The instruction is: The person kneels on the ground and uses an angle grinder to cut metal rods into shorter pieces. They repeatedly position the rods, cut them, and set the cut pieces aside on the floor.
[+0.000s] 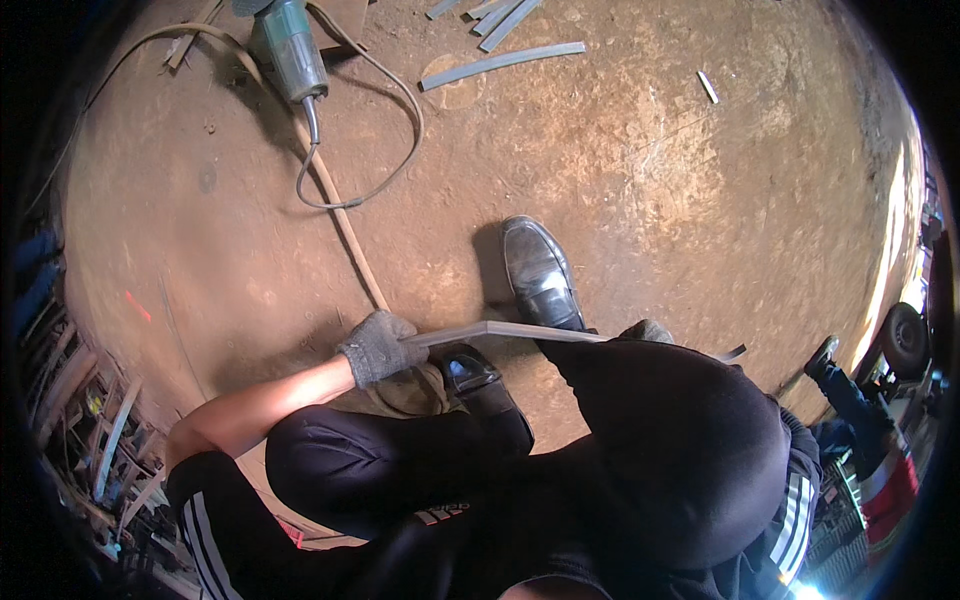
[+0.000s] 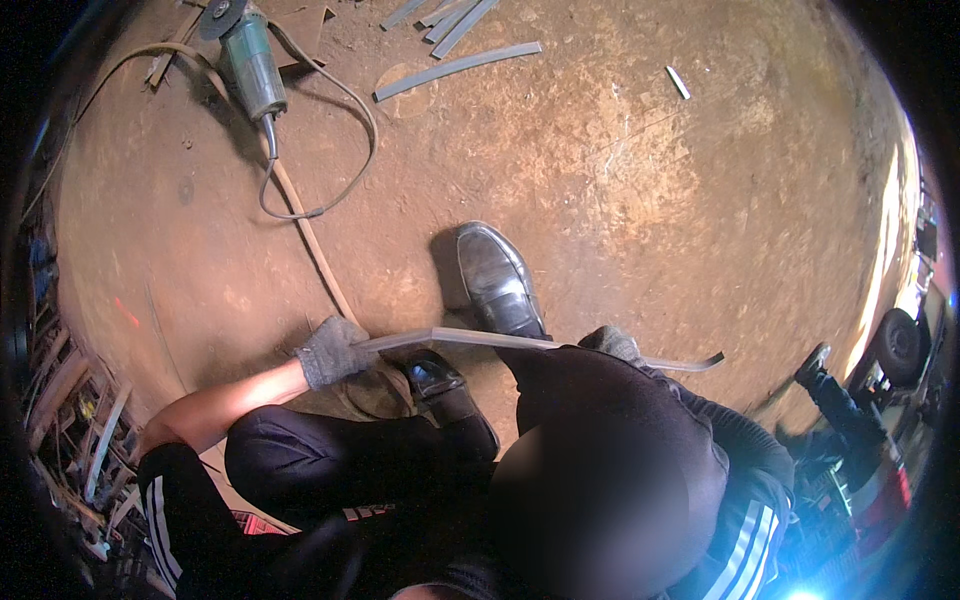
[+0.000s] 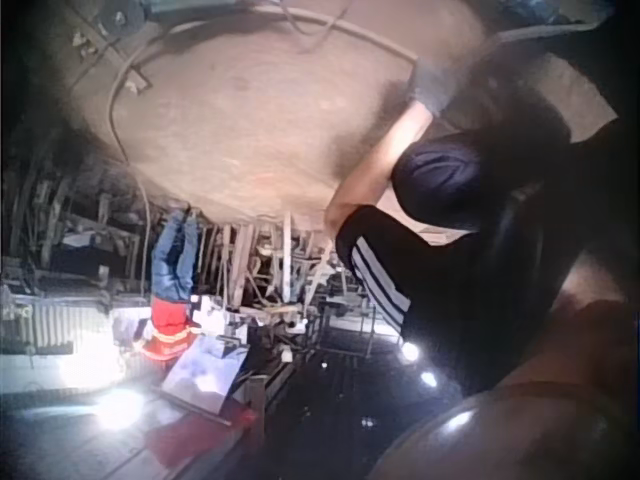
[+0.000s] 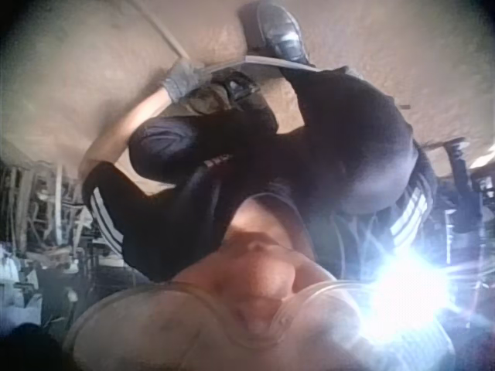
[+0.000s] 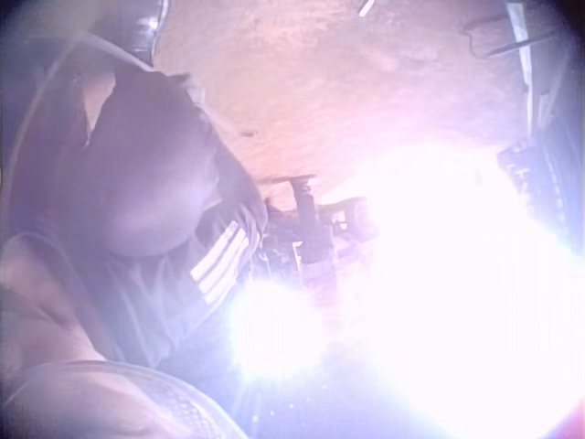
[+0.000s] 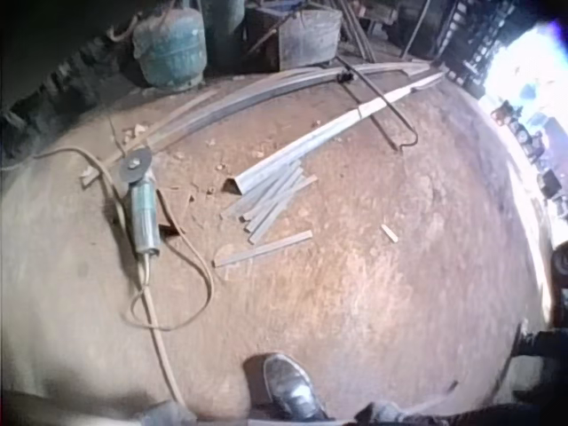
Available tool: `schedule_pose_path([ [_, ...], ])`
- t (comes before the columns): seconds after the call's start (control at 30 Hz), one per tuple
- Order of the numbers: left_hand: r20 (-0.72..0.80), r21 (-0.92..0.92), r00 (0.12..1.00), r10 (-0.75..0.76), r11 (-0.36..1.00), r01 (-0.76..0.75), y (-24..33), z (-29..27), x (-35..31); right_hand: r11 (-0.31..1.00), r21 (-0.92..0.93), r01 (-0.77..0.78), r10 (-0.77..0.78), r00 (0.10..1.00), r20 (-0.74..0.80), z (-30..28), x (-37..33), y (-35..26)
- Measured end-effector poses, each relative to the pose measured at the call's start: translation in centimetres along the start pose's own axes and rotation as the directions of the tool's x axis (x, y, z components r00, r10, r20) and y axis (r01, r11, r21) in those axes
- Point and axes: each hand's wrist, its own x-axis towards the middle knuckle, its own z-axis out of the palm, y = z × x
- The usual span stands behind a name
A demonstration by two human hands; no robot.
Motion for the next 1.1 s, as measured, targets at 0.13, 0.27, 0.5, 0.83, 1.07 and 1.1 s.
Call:
schedule_pose_path([
  [0.13,0.022,-0.153,0.997,-0.076,0.985,0.078,1.2,0.0,0.1,0.999,0.036,-0.018,0.019,1.000,-0.024,0.5,-0.1,-0.1],
  [0.27,-0.087,-0.153,0.996,0.023,0.988,-0.036,0.5,2.4,1.0,0.997,0.065,-0.032,0.036,0.997,-0.063,0.3,-0.3,-0.2],
  [0.5,-0.212,-0.189,0.974,0.083,0.974,-0.124,0.1,5.5,1.6,0.989,0.137,-0.061,0.082,0.985,-0.150,0.5,-0.7,-0.8],
  [0.83,-0.476,-0.491,0.879,0.008,0.827,-0.273,8.0,0.4,5.0,0.852,0.520,0.069,0.197,0.877,-0.438,-7.5,-2.8,0.1],
  [1.07,-0.552,-0.772,0.824,-0.131,0.454,-0.445,19.6,-4.7,8.3,0.585,0.672,0.454,0.227,0.704,-0.673,-14.4,-3.5,-5.2],
  [1.1,-0.591,-0.757,0.796,-0.130,0.430,-0.492,21.0,-5.7,8.6,0.571,0.676,0.466,0.237,0.695,-0.679,-15.7,-3.3,-5.5],
])
